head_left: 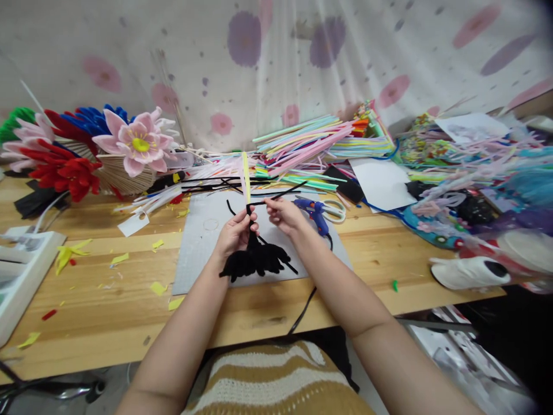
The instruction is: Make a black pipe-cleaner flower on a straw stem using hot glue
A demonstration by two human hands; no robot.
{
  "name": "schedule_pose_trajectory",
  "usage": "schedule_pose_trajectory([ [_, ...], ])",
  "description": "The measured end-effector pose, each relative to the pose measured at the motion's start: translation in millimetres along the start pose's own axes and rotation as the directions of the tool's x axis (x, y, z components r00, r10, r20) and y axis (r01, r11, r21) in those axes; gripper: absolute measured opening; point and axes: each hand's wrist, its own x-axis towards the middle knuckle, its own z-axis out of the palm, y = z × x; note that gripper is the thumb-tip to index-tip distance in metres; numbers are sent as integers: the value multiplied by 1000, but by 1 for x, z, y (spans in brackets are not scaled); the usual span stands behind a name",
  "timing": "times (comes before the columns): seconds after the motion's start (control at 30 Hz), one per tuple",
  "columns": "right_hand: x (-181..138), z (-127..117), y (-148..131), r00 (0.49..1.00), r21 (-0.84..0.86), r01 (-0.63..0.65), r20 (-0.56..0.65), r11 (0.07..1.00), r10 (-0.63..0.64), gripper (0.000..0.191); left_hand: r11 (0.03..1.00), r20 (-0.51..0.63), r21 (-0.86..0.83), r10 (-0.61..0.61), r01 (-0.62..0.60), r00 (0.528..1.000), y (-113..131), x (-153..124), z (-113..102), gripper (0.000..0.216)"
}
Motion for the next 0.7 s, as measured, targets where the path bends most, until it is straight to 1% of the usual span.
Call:
schedule_pose_trajectory([
  [0.03,-1,2,5,994,63,-106,31,992,104,17,999,20,-20,-30,30,999,-1,-1,2,14],
  [0.07,-2,5,10,975,98,-213,79,972,206,15,998,38,-39,-55,57,998,-3,-2,4,13],
  [0.13,-5,13,16,915,103,-385,175,917,364,16,992,69,-78,-92,97,993,-7,-3,7,15],
  [0.17,-6,17,17,886,89,-440,208,894,415,17,989,82,-97,-101,108,992,-9,-4,8,19],
  [0.23,-5,22,19,851,47,-487,252,872,462,18,986,98,-128,-99,111,990,-11,-4,10,27],
  [0.33,0,18,18,848,21,-473,284,881,448,18,991,64,-114,-67,74,996,-10,-3,12,34],
  [0.37,2,14,18,858,16,-449,287,893,426,17,994,40,-94,-51,54,998,-8,-2,12,36],
  [0.4,4,9,16,883,9,-399,274,917,381,17,997,14,-69,-36,36,999,-7,-1,11,39],
  [0.43,5,5,13,921,-5,-314,241,949,306,16,999,-13,-42,-21,20,1000,-6,0,10,41],
  [0.47,4,0,9,960,-39,-192,199,981,196,17,1000,-38,-14,-7,7,999,-5,2,8,43],
  [0.5,3,-3,3,985,-98,-40,162,994,55,19,1000,-60,15,7,-6,998,-5,5,6,44],
  [0.53,0,-3,-3,984,-182,119,150,976,-92,21,999,-80,47,25,-21,997,-7,7,4,45],
  [0.57,-4,-1,-11,960,-281,264,171,923,-223,22,996,-98,82,48,-40,994,-9,10,1,44],
  [0.6,-9,3,-20,920,-386,384,237,839,-312,23,991,-111,121,76,-62,991,-11,12,-1,42],
  [0.63,-14,10,-28,877,-492,474,338,730,-342,24,982,-122,165,110,-89,986,-15,14,-2,38],
  [0.67,-18,19,-35,843,-597,535,422,598,-333,27,970,-132,209,149,-119,980,-18,16,-2,33],
  [0.7,-22,28,-41,821,-695,570,475,437,-315,31,956,-142,254,187,-147,972,-21,17,-2,26],
])
